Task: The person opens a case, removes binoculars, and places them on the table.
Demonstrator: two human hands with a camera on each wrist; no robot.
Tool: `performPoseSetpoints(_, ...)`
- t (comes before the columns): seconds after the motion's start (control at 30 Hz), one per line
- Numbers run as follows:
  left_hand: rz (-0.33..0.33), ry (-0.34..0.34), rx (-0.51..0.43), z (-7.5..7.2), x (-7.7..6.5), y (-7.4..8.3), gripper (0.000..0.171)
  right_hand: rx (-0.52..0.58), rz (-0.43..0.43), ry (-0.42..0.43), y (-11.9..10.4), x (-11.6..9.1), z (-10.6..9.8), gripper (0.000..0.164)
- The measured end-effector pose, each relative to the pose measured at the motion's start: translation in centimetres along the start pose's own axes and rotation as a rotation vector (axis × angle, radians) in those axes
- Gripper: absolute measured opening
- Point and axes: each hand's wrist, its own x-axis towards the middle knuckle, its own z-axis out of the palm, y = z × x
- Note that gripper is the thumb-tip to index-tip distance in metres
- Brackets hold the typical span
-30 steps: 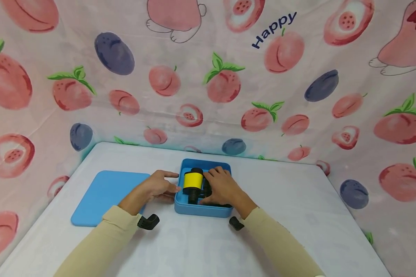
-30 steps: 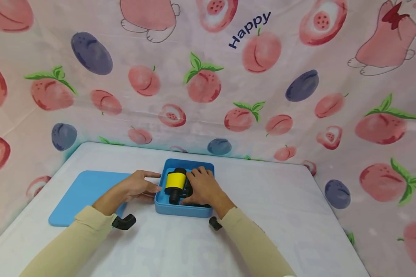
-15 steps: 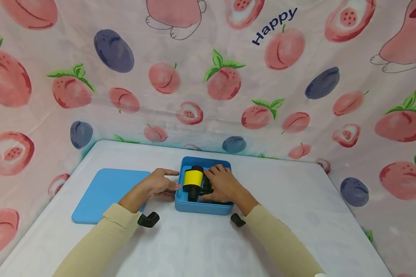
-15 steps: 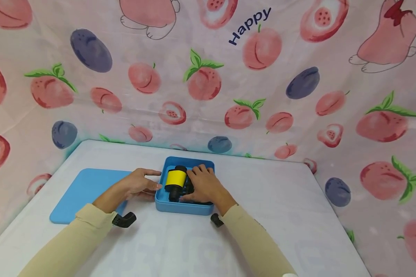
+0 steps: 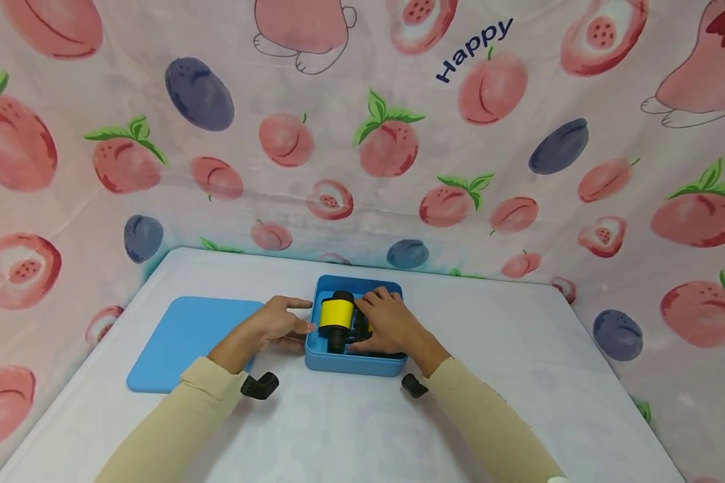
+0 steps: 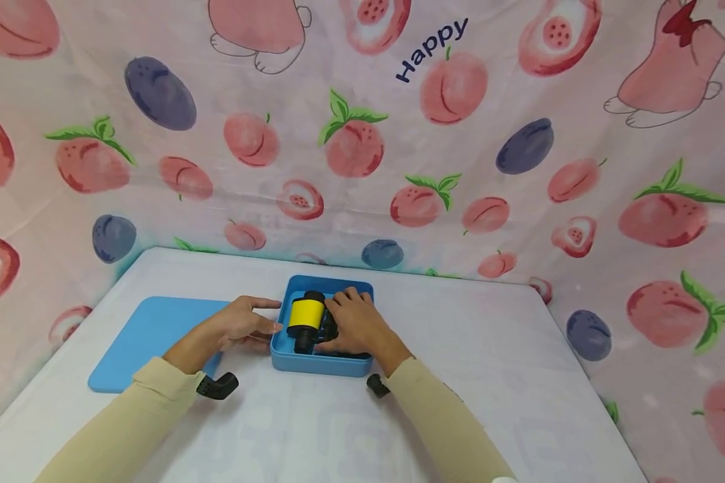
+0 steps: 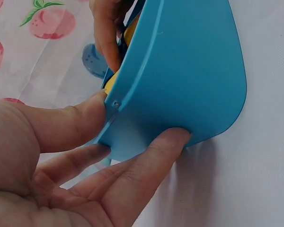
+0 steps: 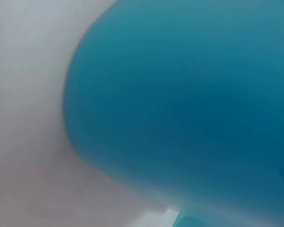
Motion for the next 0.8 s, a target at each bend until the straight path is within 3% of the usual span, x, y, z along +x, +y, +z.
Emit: performPoseSetpoints(0.8,-0.024,0.024,0.008,0.2,0.2,0.3,0.065,0.005,-0.017,0.025,0.5,0.0,-2.9,0.096)
